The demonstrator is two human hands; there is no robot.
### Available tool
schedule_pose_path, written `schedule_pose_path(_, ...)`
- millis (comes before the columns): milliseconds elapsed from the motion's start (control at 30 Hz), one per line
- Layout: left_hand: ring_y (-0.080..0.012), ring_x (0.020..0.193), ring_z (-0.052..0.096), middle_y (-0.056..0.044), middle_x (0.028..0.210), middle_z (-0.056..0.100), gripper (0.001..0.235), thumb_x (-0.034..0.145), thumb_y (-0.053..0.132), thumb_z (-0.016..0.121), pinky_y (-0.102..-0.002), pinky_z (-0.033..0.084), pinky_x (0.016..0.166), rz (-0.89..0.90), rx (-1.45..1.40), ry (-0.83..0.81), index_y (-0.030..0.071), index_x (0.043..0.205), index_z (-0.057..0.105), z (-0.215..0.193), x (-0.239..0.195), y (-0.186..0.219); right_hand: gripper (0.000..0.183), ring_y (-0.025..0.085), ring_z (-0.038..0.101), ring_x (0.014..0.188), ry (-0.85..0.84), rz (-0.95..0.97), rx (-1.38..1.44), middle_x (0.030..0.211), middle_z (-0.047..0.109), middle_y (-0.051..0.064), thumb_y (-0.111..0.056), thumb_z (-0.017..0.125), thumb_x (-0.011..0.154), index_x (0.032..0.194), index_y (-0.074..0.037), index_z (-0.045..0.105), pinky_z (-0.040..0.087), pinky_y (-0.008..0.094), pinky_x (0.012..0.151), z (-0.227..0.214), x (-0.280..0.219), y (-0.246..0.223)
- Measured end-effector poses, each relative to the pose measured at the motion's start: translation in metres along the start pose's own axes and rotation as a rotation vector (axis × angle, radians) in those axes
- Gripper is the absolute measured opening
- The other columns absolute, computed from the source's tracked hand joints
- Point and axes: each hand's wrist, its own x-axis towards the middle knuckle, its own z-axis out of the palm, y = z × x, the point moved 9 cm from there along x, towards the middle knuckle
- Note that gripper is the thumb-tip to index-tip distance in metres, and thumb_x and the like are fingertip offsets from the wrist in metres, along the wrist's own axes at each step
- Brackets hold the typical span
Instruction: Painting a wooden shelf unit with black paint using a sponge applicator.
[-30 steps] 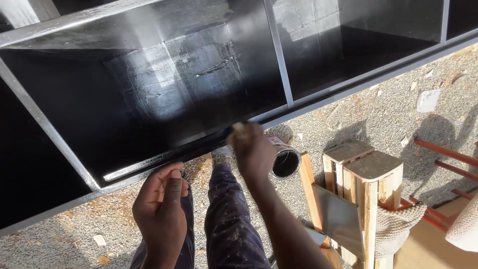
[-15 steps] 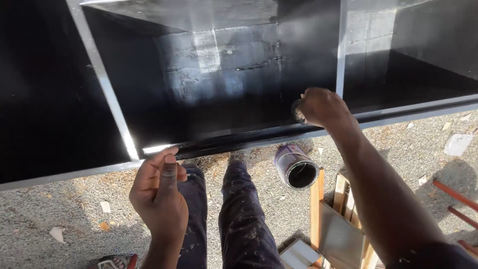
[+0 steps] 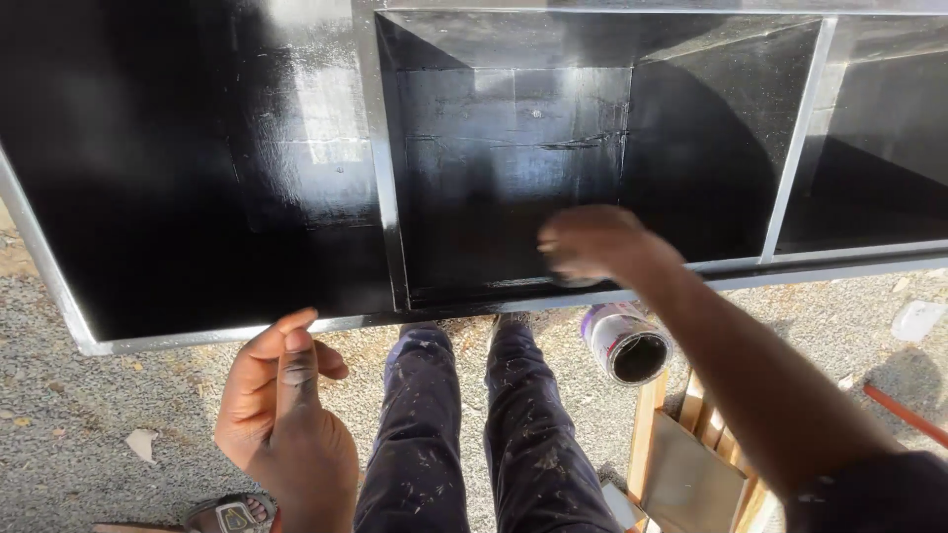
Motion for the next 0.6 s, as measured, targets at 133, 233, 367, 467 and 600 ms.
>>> schedule_pose_path(133, -0.0103, 0.067, 0.058, -0.003, 0.071, 0.060, 0.014, 0.107, 0.012, 0.059, -0.025, 0.051, 0.083, -0.024, 0.041, -0.037, 0.007, 0.113, 0.071, -0.015, 0.011, -0.006, 0.014, 0.022, 0.064, 0.073, -0.065, 0.290, 0.075, 0.082, 0.074, 0.008, -0.010, 0.060, 0.084, 0.084, -0.007, 0.074, 0.048, 0.036, 0.065, 0.036, -0.005, 0.153)
schedule_pose_path(233, -0.0128, 0.066, 0.061, -0.007, 0.073, 0.064, 0.017, 0.104, 0.012, 0.062, -0.023, 0.051, 0.067, -0.029, -0.030, -0.082, 0.000, 0.112, 0.071, -0.011, 0.013, -0.017, 0.031, 0.034, 0.066, 0.093, 0.097, 0.445, 0.689, 0.099, 0.077, 0.020, -0.026, 0.064, 0.089, 0.098, 0.000, 0.078, 0.043, 0.044, 0.087, 0.035, -0.014, 0.158)
schedule_pose_path(367, -0.0134, 0.068, 0.062, -0.006, 0.073, 0.066, 0.018, 0.101, 0.013, 0.063, -0.026, 0.054, 0.069, -0.073, -0.011, -0.156, 0.001, 0.111, 0.073, 0.001, 0.005, -0.018, 0.043, 0.025, 0.068, 0.097, -0.006, 0.215, 0.562, 0.115, 0.076, 0.012, -0.031, 0.054, 0.095, 0.132, -0.010, 0.065, 0.047, 0.040, 0.087, 0.024, 0.024, 0.030)
schedule_pose_path(467, -0.0146, 0.066, 0.063, -0.009, 0.072, 0.067, 0.022, 0.099, 0.016, 0.064, -0.026, 0.054, 0.067, -0.073, 0.031, -0.209, 0.000, 0.111, 0.074, 0.010, 0.001, -0.007, 0.037, 0.023, 0.071, 0.097, -0.018, 0.012, 0.666, 0.113, 0.076, 0.010, -0.033, 0.060, 0.095, 0.120, -0.008, 0.070, 0.052, 0.036, 0.084, 0.009, 0.026, -0.050)
schedule_pose_path(600, -0.0153, 0.066, 0.062, -0.009, 0.070, 0.065, 0.024, 0.099, 0.015, 0.063, -0.027, 0.054, 0.067, -0.019, 0.038, -0.256, -0.003, 0.111, 0.073, 0.005, 0.004, 0.004, 0.029, 0.013, 0.060, 0.084, 0.090, -0.195, 0.875, 0.093, 0.067, 0.000, -0.039, 0.065, 0.096, 0.109, -0.012, 0.065, 0.047, 0.029, 0.071, -0.021, -0.007, -0.083)
